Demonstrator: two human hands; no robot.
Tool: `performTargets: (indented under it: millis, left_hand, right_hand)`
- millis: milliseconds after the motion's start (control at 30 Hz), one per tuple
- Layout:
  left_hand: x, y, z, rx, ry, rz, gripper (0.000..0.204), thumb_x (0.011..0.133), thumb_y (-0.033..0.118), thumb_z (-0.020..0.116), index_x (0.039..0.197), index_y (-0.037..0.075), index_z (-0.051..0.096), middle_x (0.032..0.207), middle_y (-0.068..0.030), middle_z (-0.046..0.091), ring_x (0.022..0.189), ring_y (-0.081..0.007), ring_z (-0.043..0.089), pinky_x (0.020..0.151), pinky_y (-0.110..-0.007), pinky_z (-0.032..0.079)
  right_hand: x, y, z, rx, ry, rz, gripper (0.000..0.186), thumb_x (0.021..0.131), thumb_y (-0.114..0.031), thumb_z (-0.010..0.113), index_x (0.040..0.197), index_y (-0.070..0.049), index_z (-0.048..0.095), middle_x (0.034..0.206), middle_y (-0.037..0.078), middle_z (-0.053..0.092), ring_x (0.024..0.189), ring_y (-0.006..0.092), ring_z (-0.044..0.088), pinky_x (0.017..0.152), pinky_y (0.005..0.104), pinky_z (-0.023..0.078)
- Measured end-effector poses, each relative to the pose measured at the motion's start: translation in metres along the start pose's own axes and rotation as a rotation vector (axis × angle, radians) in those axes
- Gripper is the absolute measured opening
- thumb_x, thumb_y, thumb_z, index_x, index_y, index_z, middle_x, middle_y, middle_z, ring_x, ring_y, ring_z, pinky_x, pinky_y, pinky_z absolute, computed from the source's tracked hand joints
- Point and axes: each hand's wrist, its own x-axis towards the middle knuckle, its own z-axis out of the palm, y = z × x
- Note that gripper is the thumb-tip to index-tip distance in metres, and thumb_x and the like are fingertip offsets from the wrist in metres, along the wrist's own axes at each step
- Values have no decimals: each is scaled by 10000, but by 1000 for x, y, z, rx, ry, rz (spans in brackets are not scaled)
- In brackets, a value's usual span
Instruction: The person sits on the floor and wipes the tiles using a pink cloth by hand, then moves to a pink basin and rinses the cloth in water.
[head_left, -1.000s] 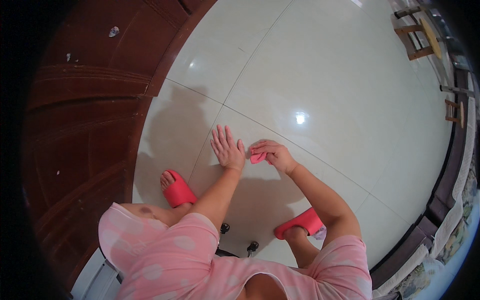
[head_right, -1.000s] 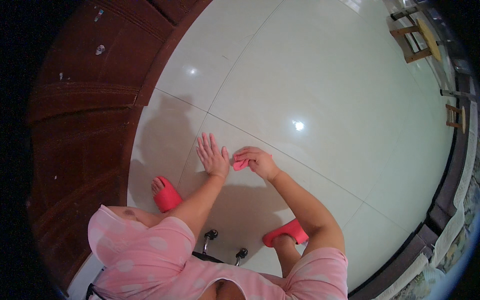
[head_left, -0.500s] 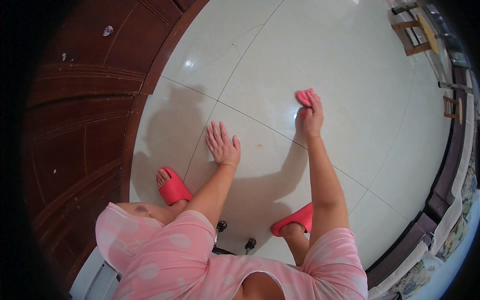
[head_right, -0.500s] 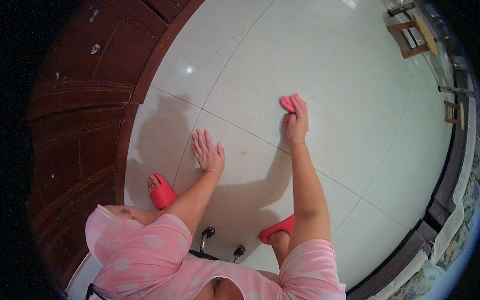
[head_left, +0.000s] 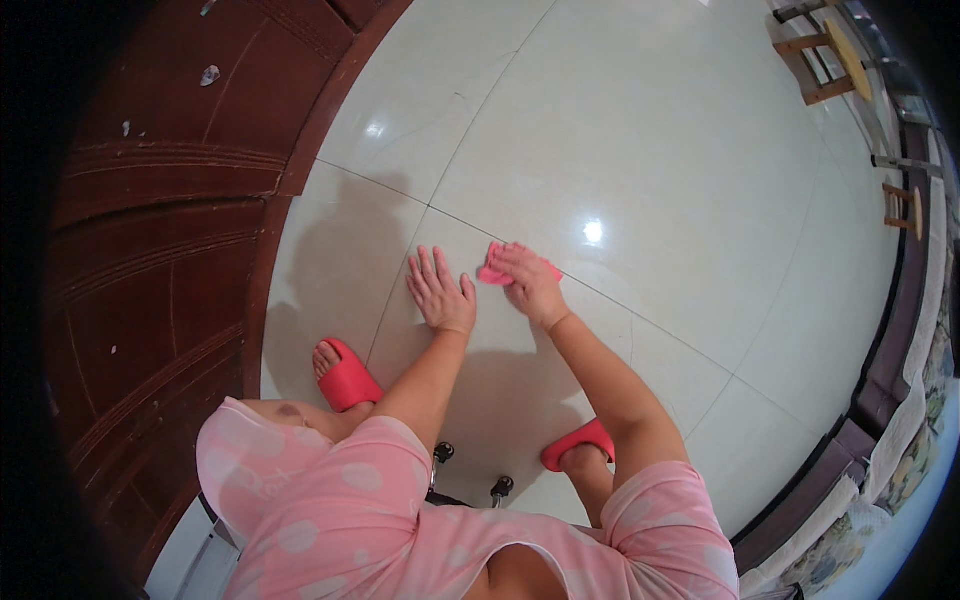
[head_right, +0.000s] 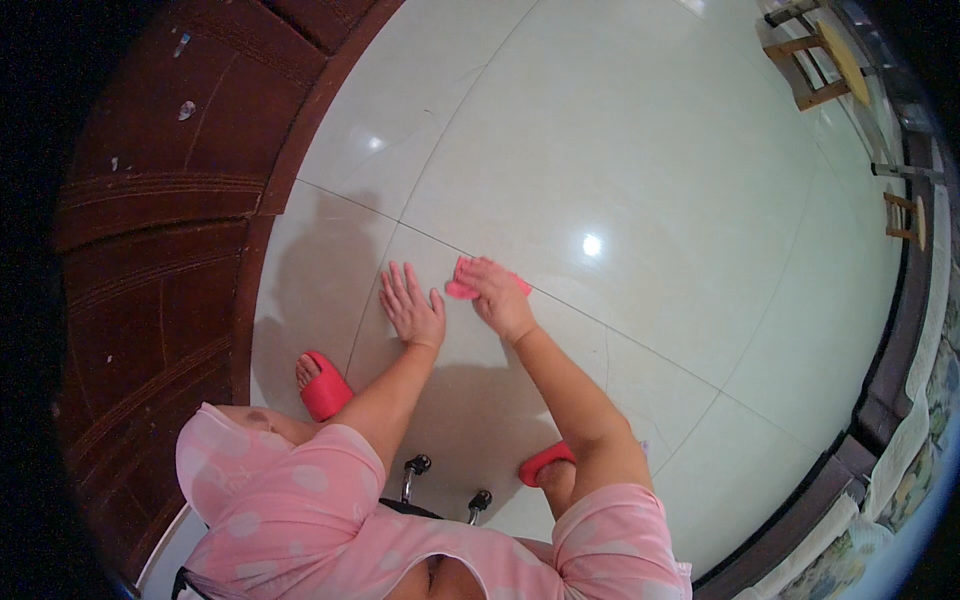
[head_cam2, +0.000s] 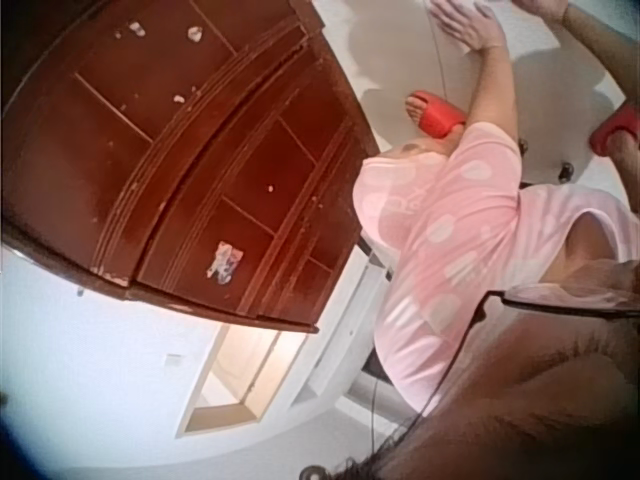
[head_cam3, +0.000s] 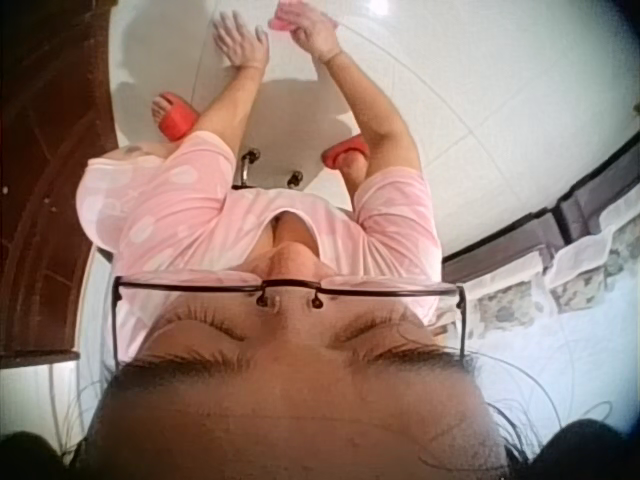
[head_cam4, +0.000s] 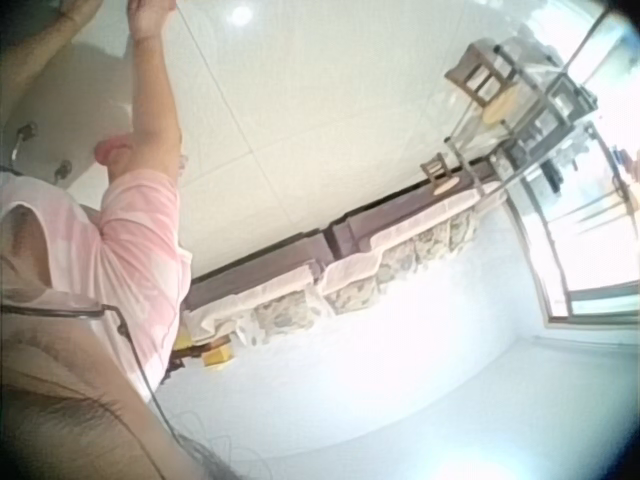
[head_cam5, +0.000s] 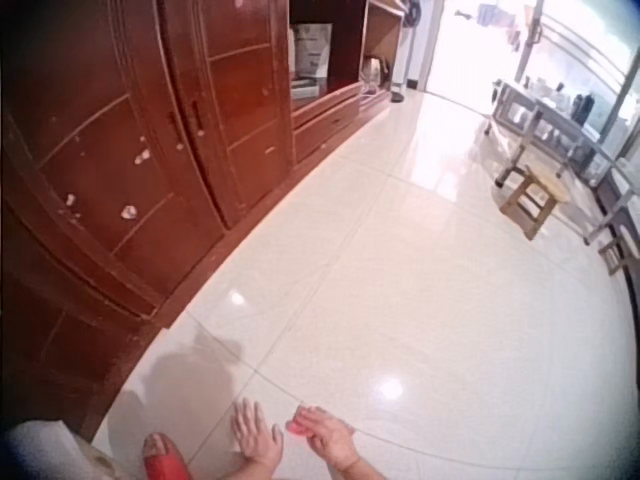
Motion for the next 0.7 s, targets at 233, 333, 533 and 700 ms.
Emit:
performTargets:
  millis: [233,333,533,700]
  left_hand:
    - [-1,-4,4,32,2,-23,684,807,332,533,1400,101,280,1478,-125,212,1352,-340,203,1079,-506,204]
    - [0,-2,3,28,12,-21,676,810,331,528,1399,104,286,1480,-121,209,1354,-334,202,1080,-504,203]
    - [1,2,1,12,2,-18,677,827,318,517,1412,99,255,1489,-123,186,1365,-329,177,1079,-502,196]
    - [1,-4,2,15,11,-20,672,829,319,516,1412,106,257,1490,-122,185,1366,-329,176,1077,-504,196]
  right_hand:
    - [-42,-44,-16,562,-62,597,424,699,118,398,1019,-27,637,1082,110,628,925,173,595,776,306,494]
    - [-52,-26,-50,340,312,659,392,780,50,350,1041,-36,630,872,52,620,633,87,517,498,215,403]
    - [-93,34,-144,394,1051,786,387,816,16,344,1123,-5,579,888,74,637,497,52,419,425,184,340]
    - [-116,36,-129,227,1239,737,424,809,48,296,1142,17,556,1173,108,565,782,89,545,491,172,386]
